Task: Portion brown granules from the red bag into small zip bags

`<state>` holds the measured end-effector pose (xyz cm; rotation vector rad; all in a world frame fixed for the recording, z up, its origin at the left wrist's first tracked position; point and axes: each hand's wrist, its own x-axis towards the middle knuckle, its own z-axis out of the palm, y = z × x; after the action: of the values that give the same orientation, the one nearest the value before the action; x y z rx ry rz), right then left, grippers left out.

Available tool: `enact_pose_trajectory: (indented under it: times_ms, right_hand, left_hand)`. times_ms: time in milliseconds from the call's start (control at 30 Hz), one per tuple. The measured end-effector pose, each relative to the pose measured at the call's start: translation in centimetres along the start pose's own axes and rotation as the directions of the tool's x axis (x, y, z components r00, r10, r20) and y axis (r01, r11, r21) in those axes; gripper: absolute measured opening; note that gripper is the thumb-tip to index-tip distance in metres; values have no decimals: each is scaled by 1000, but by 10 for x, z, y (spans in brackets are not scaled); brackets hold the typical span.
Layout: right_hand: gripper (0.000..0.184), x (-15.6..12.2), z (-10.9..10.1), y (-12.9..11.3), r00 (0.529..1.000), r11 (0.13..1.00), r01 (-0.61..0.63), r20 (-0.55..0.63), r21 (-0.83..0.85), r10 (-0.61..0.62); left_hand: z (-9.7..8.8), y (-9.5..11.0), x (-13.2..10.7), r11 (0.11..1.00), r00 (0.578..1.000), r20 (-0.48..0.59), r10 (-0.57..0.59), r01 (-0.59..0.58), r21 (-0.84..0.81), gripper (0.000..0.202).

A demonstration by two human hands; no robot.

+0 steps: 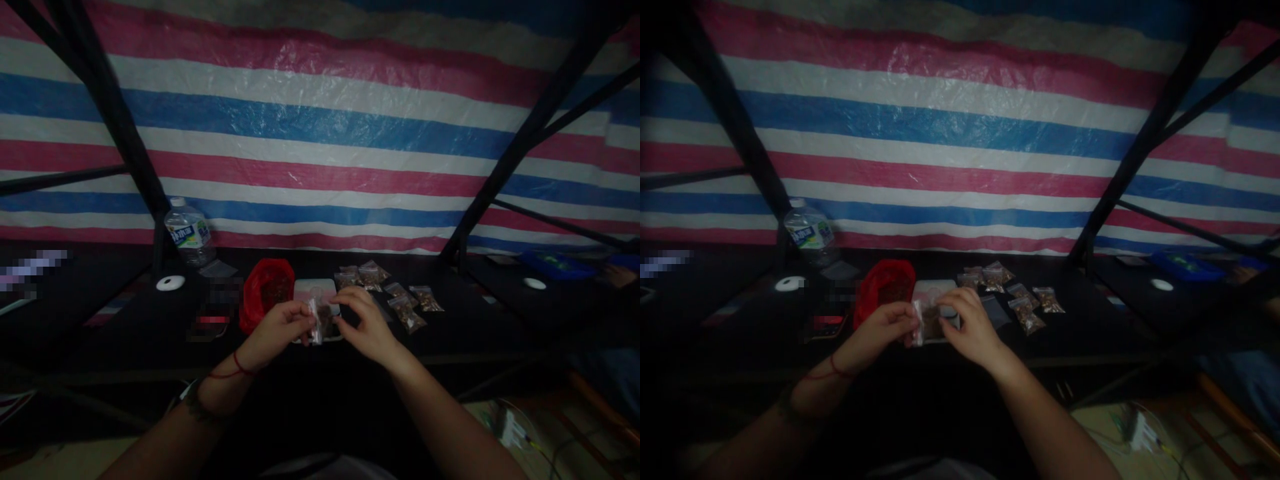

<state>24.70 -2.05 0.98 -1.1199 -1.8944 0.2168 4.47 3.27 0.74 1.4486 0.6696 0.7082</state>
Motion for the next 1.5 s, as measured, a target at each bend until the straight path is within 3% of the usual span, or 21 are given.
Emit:
enact_pose_trajectory:
  times_ms: [33,100,167,267,400,567,633,767,867,967,1033,1100,1167,1233,1300,1400,1500]
  right_hand:
    - [21,-1,1,-5,1000,1000,-24,-16,-7,24]
    - [14,-4,5,-16,995,997,-80,62,-11,80]
    - [16,-6,10,-27,977,989,-139,155,-53,146]
    - [20,-7,14,-35,956,966,-228,160,-119,245]
    - [8,-3,9,-27,917,954,-297,293,43,272]
    - [16,0,3,-11,892,929,-312,398,201,213]
    - [18,0,4,-10,912,940,-293,348,177,219]
    - [26,1,7,-11,957,959,-279,94,56,273]
    - [26,2,14,-10,960,948,-274,100,161,260]
    - [11,1,27,-5,928,805,-349,60,480,367]
    - [26,0,38,-3,851,581,-441,114,684,512]
    - [43,-1,48,-3,763,305,-524,278,795,584]
    - [50,-1,54,-5,686,63,-589,458,805,565]
    - [48,0,56,-5,633,-80,-617,554,783,541]
    - [43,4,56,-4,629,-116,-595,550,796,549]
    - [40,17,54,3,667,-66,-545,480,836,570]
    - [41,40,55,18,687,26,-545,428,838,587]
  left_hand:
    - [1,0,-1,1000,1000,-6,-1,1,-20,25]
    - [4,1,-2,1000,1000,7,2,-2,-21,26]
    - [8,0,-3,999,999,28,29,-30,38,24]
    - [13,-1,-5,987,998,19,68,-70,143,21]
    - [12,1,-6,984,998,49,44,-52,168,23]
    - [13,2,-10,939,996,64,63,-81,335,18]
    - [15,1,-11,904,997,19,72,-74,422,15]
    - [15,0,-10,864,991,-122,56,13,503,15]
    - [7,3,-6,819,980,-143,137,-31,573,16]
    - [-4,8,-3,797,946,-117,304,-185,575,19]
    - [-11,10,-2,814,924,-141,355,-231,532,20]
    - [-17,11,-2,850,919,-185,347,-224,477,18]
    - [-22,11,0,888,920,-227,318,-206,412,15]
    - [-28,11,2,922,918,-273,288,-188,338,14]
    - [-34,9,5,945,910,-321,262,-174,276,16]
    - [-49,6,10,963,880,-409,241,-163,216,23]
    - [-68,2,14,932,797,-519,309,-146,331,27]
